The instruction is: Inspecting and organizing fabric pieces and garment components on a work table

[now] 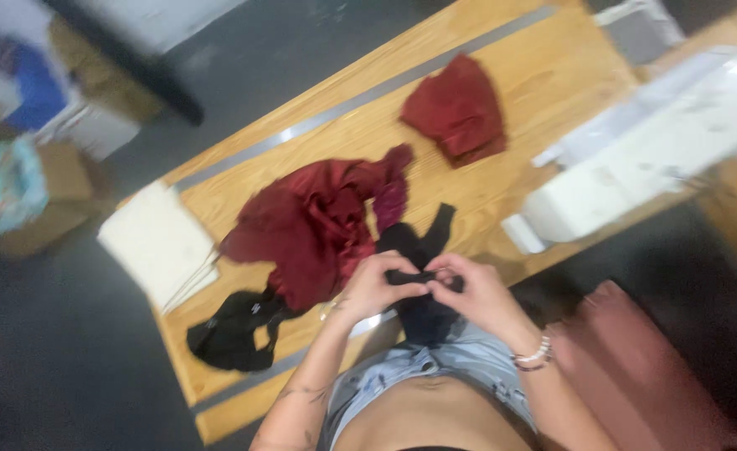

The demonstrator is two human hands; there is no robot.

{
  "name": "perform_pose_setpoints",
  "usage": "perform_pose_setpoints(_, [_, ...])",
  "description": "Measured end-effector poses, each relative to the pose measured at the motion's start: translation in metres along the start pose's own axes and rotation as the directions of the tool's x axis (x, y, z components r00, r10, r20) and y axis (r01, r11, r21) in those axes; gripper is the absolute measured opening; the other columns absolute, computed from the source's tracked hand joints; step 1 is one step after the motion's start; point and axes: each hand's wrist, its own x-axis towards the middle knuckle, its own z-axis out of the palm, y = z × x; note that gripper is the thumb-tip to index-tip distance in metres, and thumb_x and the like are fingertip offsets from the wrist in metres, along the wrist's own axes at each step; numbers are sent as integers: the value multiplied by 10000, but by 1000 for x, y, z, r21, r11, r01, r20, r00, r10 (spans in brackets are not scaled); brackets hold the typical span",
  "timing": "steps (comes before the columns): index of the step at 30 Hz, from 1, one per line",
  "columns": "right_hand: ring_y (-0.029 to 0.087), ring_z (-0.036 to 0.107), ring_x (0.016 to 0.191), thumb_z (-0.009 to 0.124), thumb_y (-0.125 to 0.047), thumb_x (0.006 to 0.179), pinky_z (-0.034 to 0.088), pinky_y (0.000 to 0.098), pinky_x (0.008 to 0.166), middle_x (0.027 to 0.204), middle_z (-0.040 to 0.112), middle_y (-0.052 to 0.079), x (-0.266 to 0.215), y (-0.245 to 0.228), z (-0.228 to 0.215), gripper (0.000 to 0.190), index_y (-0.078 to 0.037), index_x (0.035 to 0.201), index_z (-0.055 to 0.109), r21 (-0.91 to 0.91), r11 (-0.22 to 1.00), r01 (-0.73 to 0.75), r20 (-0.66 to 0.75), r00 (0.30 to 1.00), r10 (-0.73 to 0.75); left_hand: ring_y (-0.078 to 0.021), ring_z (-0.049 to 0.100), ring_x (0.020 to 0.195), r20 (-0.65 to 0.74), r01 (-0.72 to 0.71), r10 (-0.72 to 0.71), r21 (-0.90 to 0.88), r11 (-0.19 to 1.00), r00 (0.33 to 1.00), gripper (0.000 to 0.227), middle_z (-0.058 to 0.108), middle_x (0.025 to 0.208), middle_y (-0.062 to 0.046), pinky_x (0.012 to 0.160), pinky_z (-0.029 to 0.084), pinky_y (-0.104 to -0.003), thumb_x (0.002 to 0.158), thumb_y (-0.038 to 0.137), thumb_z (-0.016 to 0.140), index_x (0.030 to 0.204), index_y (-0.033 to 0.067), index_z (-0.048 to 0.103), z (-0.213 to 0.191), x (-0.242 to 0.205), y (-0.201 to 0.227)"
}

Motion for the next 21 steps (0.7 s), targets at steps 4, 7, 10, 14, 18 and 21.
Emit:
perform_pose_setpoints(4, [298,762,943,760,-191,814,570,429,857,925,798,150,-1,-12,-17,302,-149,1110,719,-3,998,66,12,998,-66,-214,657,839,9,12,-10,-232,973,1000,251,756,867,-37,774,485,-350,715,182,892,873,76,728,9,13,4])
perform_pose_setpoints(7, [342,758,949,737,-177,826,571,449,856,928,788,186,-6,-28,-35,285,-111,1102,709,23,997,70,-20,997,-70,-117,571,647,-57,49,-71,-320,946,996,212,676,643,7,628,426,-273,736,141,905,819,80,720,23,27,-15])
perform_pose_setpoints(10, [237,753,960,699,-200,861,565,368,848,978,784,92,-7,-30,-47,239,-131,1090,697,22,998,59,-93,994,-57,-84,558,676,-128,-1,-60,-430,903,990,188,645,692,6,635,428,-227,774,87,872,846,76,699,33,37,-1])
perform_pose_setpoints(14, [184,726,913,654,-90,890,559,302,834,1002,729,60,-15,-10,-67,215,-110,1104,654,-15,981,195,-268,944,-192,-198,723,1008,-140,100,-200,-519,849,970,298,794,1097,-147,940,555,-286,791,37,784,1084,-19,773,42,60,1])
perform_pose_setpoints(18, [127,703,805,688,-196,909,519,277,773,919,776,-48,-47,5,-127,96,-169,983,742,-53,977,205,-420,883,-208,-211,698,964,-223,100,-261,-550,829,939,304,783,1071,-181,913,543,-303,786,-7,776,1083,-73,769,50,85,-57])
perform_pose_setpoints(21, [110,739,789,722,-37,808,581,236,754,869,799,13,-59,61,-185,120,-117,870,787,-99,961,260,-825,518,-225,-204,696,1002,-341,141,-273,-365,920,899,382,775,1097,-180,1027,489,-288,747,127,833,1113,21,796,47,115,-115])
